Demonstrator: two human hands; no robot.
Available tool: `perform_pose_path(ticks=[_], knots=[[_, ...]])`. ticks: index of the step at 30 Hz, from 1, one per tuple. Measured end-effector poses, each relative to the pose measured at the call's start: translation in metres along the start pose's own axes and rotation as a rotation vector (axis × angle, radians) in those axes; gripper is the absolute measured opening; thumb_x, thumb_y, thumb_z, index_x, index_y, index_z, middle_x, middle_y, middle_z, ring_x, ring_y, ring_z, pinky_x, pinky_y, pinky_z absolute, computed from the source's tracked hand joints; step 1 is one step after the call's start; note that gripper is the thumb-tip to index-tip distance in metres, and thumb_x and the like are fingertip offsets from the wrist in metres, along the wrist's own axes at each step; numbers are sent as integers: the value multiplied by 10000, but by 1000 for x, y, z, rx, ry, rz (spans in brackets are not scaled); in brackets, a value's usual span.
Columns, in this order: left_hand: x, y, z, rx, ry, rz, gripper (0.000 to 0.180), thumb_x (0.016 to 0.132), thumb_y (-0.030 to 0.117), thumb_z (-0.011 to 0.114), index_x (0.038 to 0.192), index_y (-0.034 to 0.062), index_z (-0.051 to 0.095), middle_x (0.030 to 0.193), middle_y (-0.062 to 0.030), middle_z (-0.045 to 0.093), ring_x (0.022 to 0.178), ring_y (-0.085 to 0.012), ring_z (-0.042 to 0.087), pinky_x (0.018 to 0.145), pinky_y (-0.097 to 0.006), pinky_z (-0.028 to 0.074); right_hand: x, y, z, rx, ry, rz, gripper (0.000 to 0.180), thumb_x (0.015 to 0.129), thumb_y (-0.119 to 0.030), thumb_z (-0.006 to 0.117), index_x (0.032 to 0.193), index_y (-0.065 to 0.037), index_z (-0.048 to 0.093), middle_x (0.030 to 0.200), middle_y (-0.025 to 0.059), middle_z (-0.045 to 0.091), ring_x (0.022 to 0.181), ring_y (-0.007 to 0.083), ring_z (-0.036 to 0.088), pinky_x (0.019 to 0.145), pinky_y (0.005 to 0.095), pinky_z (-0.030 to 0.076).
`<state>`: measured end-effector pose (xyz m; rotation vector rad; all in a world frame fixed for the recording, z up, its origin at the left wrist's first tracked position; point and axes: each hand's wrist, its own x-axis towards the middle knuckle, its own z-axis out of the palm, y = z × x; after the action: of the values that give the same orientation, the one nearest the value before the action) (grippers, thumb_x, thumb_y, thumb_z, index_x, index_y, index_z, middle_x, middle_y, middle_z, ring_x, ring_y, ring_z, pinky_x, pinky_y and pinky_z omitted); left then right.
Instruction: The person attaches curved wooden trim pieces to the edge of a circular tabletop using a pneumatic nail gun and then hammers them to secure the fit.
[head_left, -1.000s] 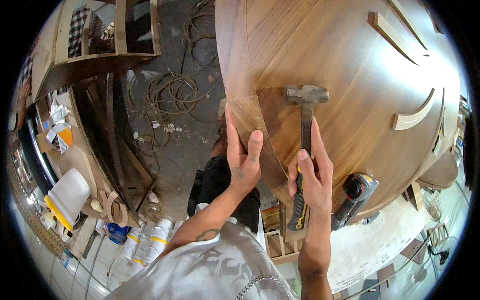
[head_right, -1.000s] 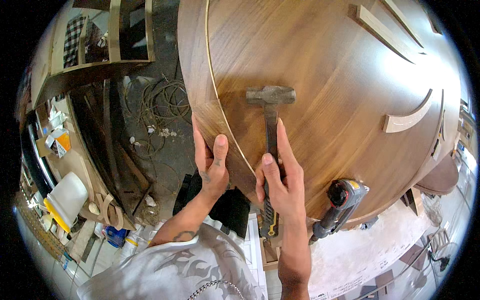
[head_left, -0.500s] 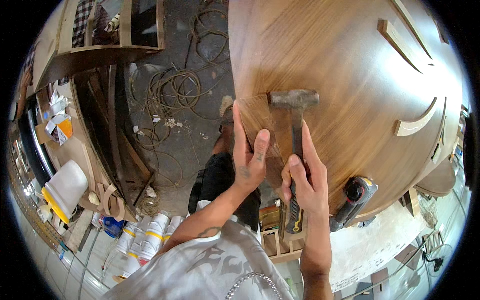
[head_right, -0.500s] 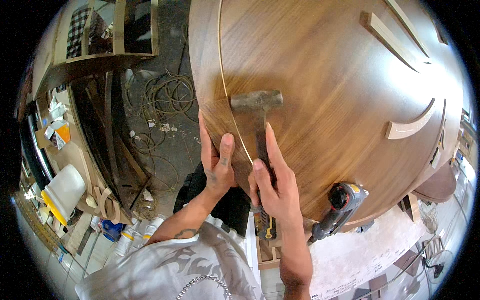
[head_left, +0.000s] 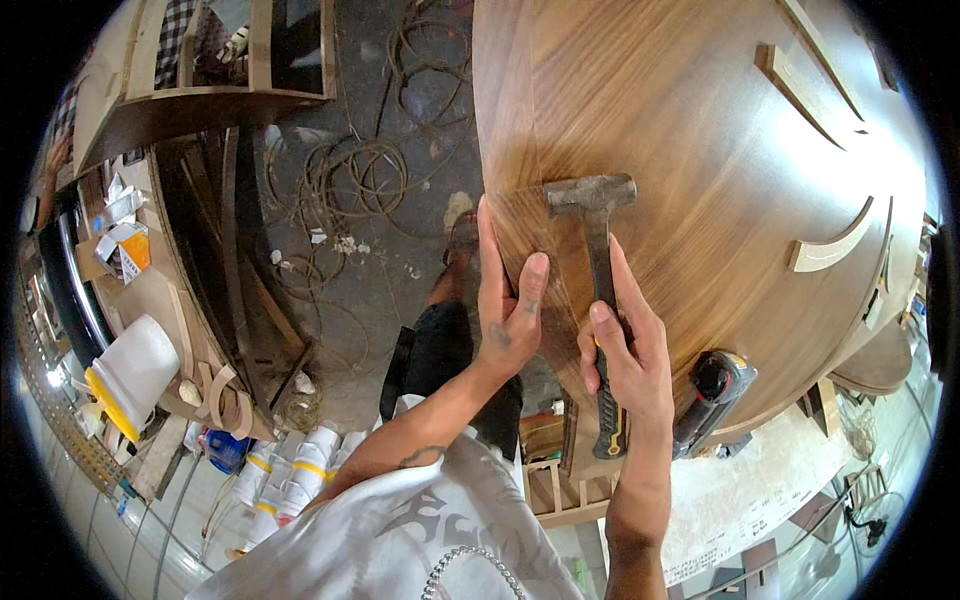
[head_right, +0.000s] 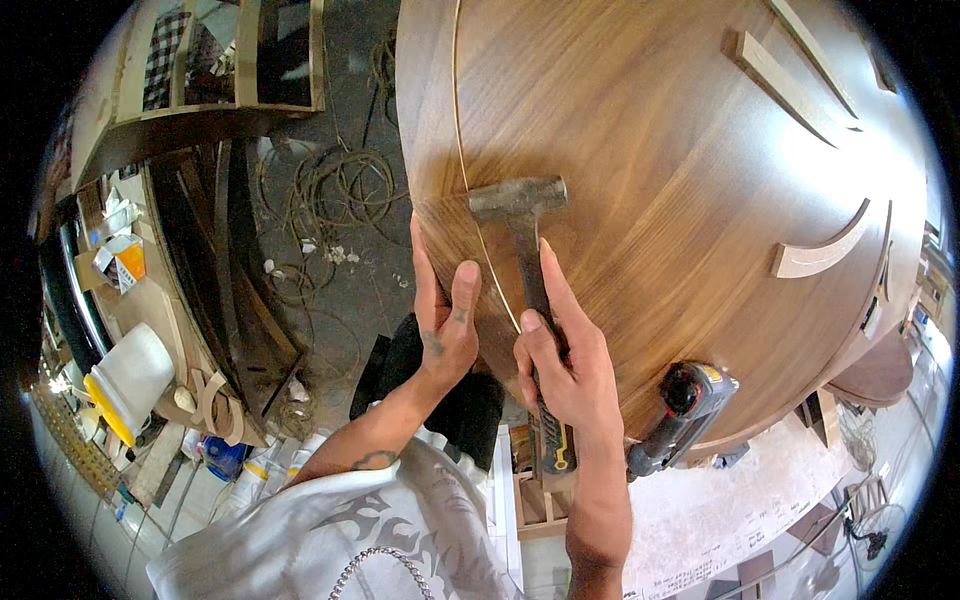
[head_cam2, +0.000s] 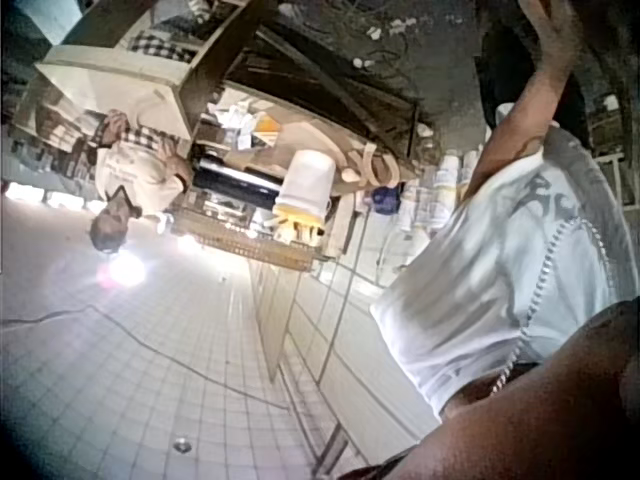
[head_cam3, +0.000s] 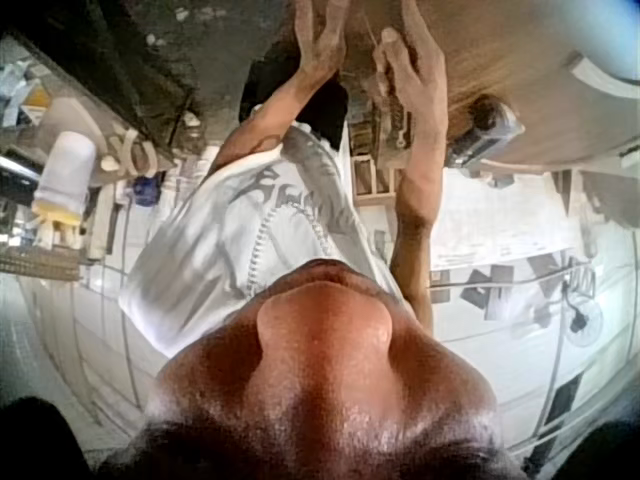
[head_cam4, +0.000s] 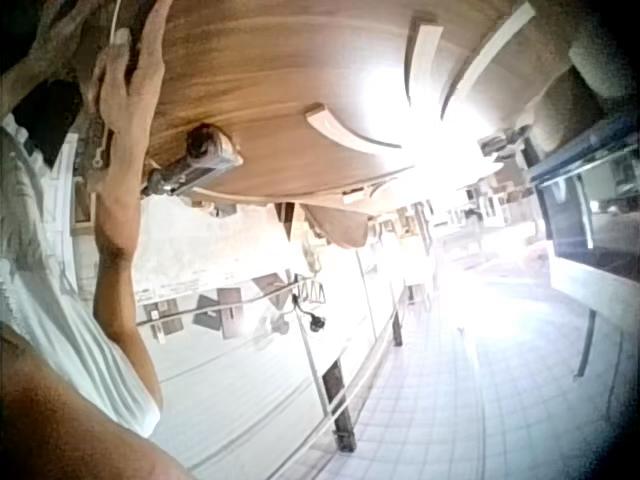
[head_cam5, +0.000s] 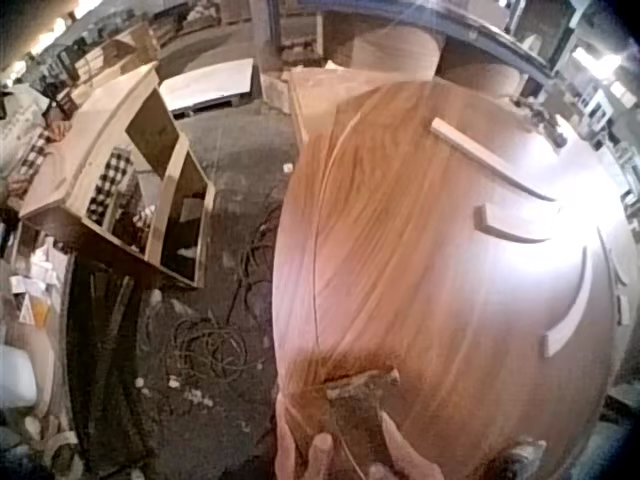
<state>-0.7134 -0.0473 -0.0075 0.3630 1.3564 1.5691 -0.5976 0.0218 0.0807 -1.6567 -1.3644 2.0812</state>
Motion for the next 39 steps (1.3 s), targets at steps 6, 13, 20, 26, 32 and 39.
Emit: perform_pose_path(ticks=[6,13,20,26,32,39], knots=[[-14,20,-5,152,-13,-90,719,1070,281,489,1582,-42,102,1625,-194,218,1463,-236,281,1175,-341,257,-1,8,-15,-132,199,-82,502,1033,-141,547,1514,-75,421,689,12,562,530,83,495,482,245,417],[-51,53,-5,-91,-56,-210,712,1078,245,462,1583,-42,50,1661,-209,118,1518,-250,174,1203,-339,186,19,-2,-45,-1070,616,-310,334,964,-156,657,1268,-17,647,1092,189,618,898,264,625,782,360,517],[-70,54,-9,-138,-37,-261,715,1077,223,460,1588,-21,23,1662,-210,93,1538,-285,116,1230,-398,142,50,-10,-5,-1119,682,-773,300,965,-98,617,1249,-8,649,1281,198,567,1118,374,585,966,475,473],[-91,54,-4,-181,-58,-392,718,1083,233,436,1590,-1,-15,1660,-234,65,1544,-311,86,1216,-392,161,98,23,8,-1251,549,-985,372,984,-63,512,1341,19,575,1421,214,530,1278,400,517,1100,489,380],[-111,45,1,-189,-88,-382,732,1086,231,428,1587,8,-58,1660,-242,36,1544,-327,60,1215,-387,152,99,23,6,-1139,543,-976,374,986,-64,485,1334,36,579,1411,205,555,1307,389,507,1113,478,370],[-127,37,13,-191,-60,-297,750,1084,224,442,1577,-18,-68,1658,-245,10,1545,-294,42,1227,-388,141,100,24,2,-1126,557,-1002,374,967,-58,502,1317,39,589,1409,202,558,1279,392,521,1087,469,399]])
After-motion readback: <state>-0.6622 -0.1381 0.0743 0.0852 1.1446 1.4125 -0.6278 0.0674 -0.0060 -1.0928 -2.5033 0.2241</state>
